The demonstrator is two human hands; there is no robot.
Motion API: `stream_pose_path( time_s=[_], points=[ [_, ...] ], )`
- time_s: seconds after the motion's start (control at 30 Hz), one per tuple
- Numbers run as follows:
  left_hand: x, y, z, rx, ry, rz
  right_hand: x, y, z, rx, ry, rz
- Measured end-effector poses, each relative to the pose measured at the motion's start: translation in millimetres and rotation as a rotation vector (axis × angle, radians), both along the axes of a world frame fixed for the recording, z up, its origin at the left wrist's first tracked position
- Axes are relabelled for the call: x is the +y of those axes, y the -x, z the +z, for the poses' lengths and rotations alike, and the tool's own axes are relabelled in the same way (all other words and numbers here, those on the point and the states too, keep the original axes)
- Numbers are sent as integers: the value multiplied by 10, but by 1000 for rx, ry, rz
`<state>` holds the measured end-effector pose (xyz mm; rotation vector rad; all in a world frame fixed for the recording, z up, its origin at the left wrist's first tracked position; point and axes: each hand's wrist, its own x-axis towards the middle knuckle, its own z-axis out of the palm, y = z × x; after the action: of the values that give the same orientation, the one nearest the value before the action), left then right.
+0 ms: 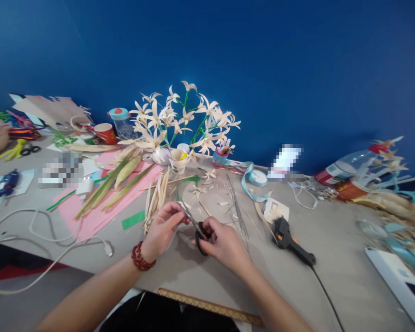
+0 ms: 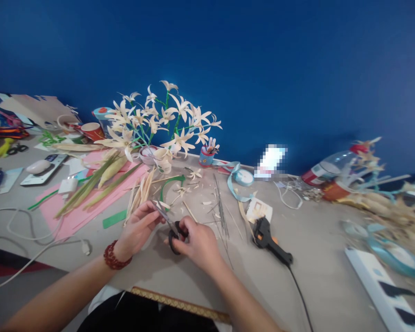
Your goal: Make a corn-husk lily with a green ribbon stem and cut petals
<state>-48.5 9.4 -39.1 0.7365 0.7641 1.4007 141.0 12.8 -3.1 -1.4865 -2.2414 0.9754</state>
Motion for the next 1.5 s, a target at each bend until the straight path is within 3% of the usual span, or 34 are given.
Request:
stream_pose_path(
  time_s=[1.03,1.5],
  points=[
    [11,-12,55,-77,34,-41,12,-31,-66,107,20,0],
    [8,-13,64,-51,24,-49,52,-82,-206,310,66,-33]
  ],
)
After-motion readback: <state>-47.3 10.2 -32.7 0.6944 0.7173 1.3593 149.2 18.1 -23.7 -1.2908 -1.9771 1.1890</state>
